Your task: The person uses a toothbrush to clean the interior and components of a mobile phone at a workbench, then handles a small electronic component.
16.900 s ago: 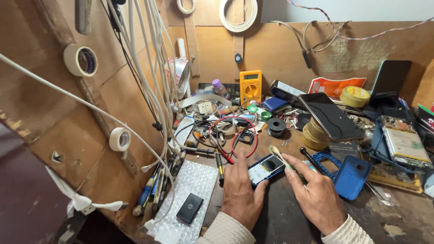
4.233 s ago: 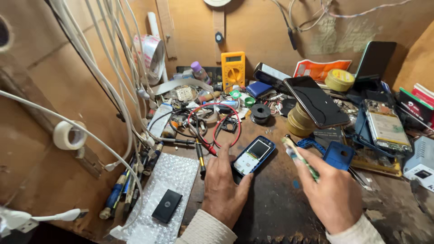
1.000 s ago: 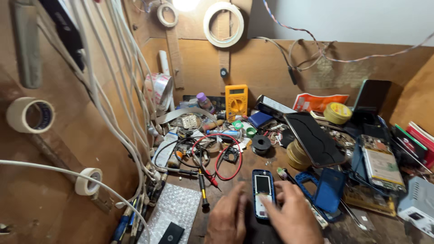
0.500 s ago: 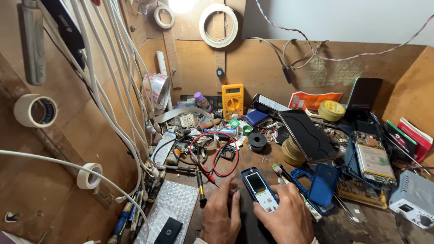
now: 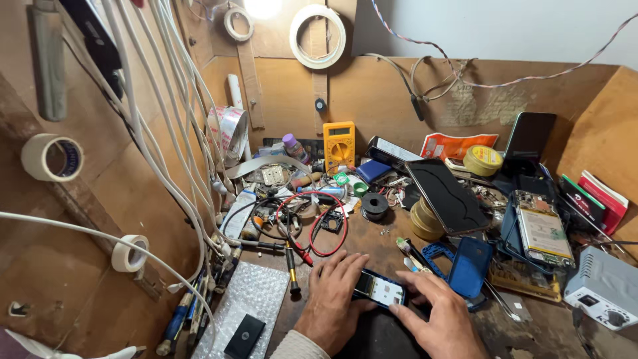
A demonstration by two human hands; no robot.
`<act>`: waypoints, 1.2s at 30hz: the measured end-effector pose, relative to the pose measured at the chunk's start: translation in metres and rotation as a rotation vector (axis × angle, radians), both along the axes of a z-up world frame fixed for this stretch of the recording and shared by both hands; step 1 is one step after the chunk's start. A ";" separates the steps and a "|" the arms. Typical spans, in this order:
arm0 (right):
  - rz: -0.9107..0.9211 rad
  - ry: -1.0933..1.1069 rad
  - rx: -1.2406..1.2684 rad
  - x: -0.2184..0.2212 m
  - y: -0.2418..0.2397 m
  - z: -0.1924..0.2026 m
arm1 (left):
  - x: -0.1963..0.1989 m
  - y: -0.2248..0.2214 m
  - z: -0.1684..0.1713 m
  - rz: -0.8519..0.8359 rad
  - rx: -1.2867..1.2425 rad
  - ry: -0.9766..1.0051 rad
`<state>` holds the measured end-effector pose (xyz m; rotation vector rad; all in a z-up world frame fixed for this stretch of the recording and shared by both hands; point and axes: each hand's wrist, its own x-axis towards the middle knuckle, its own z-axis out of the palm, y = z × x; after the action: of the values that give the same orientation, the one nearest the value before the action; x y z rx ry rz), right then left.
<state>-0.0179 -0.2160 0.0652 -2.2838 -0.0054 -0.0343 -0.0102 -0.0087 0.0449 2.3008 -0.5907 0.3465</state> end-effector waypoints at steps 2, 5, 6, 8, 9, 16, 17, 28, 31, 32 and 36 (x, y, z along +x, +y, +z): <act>0.034 -0.122 0.017 -0.004 -0.001 -0.007 | 0.001 -0.003 -0.006 0.039 -0.060 -0.014; -0.015 -0.109 -0.021 -0.007 0.001 -0.009 | 0.002 -0.005 -0.009 0.090 -0.210 -0.007; -0.042 -0.073 -0.045 -0.007 0.003 -0.008 | 0.002 -0.006 -0.009 0.098 -0.251 -0.006; -0.035 -0.102 -0.056 -0.008 0.006 -0.004 | 0.001 -0.007 -0.008 0.100 -0.312 0.006; -0.031 -0.117 -0.062 -0.008 0.007 -0.002 | 0.000 -0.007 -0.007 0.094 -0.331 0.016; 0.075 -0.111 0.004 -0.009 0.003 -0.001 | -0.005 -0.008 -0.001 0.080 -0.225 0.051; 0.106 -0.124 0.015 -0.008 0.000 -0.002 | -0.005 -0.009 -0.001 0.068 -0.210 0.040; 0.233 -0.288 -0.035 0.008 -0.012 0.002 | -0.012 -0.007 0.013 0.057 -0.191 0.063; 0.225 -0.294 -0.058 0.013 -0.005 0.005 | -0.013 -0.008 0.015 0.064 -0.215 0.045; 0.235 -0.293 -0.046 0.014 -0.004 0.006 | -0.013 -0.007 0.015 0.065 -0.213 0.065; 0.286 -0.281 -0.078 0.016 -0.003 0.008 | -0.013 -0.007 0.016 0.070 -0.197 0.071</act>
<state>-0.0022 -0.2190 0.0732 -2.3161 -0.4859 -0.2084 -0.0231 -0.0155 0.0610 2.1381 -0.4217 0.3399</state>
